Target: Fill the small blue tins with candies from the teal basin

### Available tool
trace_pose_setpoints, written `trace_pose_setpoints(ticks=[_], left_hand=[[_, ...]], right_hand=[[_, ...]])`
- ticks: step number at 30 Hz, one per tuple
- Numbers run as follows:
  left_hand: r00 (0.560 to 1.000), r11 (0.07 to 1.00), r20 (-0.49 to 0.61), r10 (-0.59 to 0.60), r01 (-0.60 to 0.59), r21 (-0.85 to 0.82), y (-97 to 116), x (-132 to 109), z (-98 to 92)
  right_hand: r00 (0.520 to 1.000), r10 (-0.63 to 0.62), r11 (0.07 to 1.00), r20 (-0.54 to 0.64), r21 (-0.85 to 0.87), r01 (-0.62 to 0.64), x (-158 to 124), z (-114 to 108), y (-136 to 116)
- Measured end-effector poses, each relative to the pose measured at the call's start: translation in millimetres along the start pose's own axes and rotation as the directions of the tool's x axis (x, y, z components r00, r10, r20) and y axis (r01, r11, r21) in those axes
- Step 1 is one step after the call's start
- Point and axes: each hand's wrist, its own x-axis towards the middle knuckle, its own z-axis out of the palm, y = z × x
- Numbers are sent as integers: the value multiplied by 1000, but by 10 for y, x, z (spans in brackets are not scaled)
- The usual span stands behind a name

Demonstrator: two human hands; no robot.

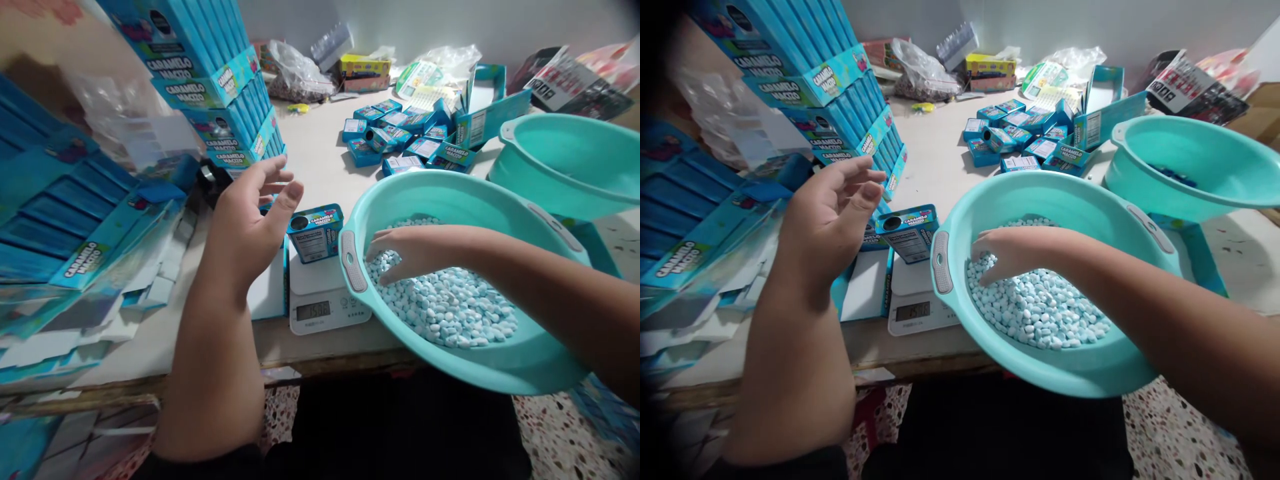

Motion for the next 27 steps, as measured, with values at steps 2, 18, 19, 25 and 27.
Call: trace_pose_setpoints(ticks=[2,18,19,25,27], left_hand=[[1000,1000,-6,0,0,19,3,1,2],[999,995,-24,24,-22,94,-53,7,-57],[1000,996,-23,20,-18,89,-49,8,-56],[997,996,42,-71,68,65,-11,7,-75],[971,988,205,-127,106,111,-21,10,-91]], right_hand=[[999,43,999,20,11,-44,-13,-12,-4],[993,105,994,50,16,-106,-4,25,58],[994,103,994,49,17,-104,-6,25,61],[991,113,993,74,19,-115,2,33,73],[991,113,993,74,15,-114,5,37,80]])
